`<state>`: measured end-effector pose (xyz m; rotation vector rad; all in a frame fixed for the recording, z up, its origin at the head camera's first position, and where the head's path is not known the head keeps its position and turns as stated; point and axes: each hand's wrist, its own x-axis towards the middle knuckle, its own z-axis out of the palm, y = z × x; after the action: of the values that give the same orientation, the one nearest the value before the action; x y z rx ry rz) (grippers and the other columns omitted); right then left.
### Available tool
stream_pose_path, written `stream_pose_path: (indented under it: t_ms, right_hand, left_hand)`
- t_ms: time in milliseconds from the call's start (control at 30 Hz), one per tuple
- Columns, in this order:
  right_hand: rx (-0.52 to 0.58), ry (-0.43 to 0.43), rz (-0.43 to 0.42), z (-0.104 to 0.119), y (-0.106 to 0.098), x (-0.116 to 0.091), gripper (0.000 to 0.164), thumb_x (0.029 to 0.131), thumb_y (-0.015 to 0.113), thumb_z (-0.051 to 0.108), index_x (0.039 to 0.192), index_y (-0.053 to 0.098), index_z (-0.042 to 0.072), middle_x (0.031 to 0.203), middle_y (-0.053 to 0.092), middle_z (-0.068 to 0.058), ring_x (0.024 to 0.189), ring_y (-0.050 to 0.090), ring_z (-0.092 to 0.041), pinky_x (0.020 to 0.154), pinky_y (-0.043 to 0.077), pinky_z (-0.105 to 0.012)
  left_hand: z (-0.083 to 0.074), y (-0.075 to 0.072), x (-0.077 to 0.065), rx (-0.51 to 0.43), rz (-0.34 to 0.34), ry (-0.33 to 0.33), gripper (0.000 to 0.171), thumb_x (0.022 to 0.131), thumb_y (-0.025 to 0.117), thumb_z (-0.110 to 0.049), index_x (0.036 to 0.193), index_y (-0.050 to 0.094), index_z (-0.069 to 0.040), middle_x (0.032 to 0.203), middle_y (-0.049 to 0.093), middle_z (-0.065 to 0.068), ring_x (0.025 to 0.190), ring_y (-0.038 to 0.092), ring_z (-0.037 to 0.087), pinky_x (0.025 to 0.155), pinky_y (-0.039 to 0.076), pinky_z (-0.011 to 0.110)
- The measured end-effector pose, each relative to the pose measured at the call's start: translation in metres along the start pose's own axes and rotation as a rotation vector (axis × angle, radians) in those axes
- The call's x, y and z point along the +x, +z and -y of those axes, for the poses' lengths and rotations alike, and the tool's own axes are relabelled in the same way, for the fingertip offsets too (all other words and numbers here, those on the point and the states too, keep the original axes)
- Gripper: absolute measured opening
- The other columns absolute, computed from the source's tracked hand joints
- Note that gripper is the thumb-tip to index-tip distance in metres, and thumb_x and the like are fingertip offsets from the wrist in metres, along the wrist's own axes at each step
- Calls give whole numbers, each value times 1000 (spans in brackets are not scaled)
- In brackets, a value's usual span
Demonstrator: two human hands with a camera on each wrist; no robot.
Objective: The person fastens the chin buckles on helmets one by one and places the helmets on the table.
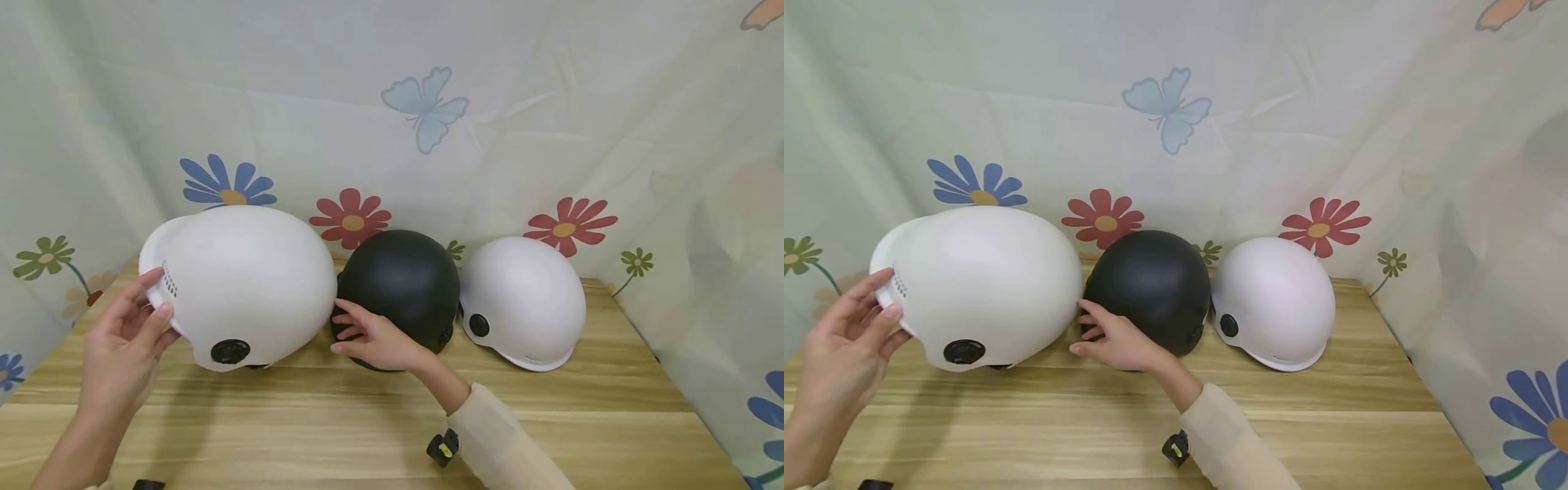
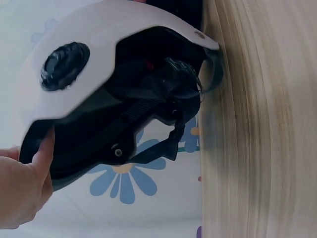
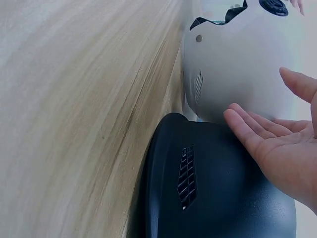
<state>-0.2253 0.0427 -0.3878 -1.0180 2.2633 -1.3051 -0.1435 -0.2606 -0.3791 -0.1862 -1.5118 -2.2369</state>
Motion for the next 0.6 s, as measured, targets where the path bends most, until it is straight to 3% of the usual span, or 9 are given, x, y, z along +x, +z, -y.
stream_pose_path:
  t_ms: [333, 600]
  right_hand:
    - [-48, 1, -7, 4, 1, 0, 71, 88, 62, 14, 145, 20, 11, 139, 38, -14, 115, 51, -24, 89, 44, -24]
    - [-55, -6, 4, 1, 4, 1, 72, 87, 63, 15, 146, 21, 15, 141, 35, -13, 117, 48, -26, 91, 43, -31]
  left_hand:
    - [11, -8, -1, -126, 38, -28, 59, 82, 54, 16, 136, 41, -5, 113, 45, 9, 96, 57, 13, 75, 48, 29]
    - [17, -14, -2, 22, 34, -65, 70, 79, 59, 16, 139, 38, -13, 113, 46, 4, 95, 57, 6, 72, 49, 23]
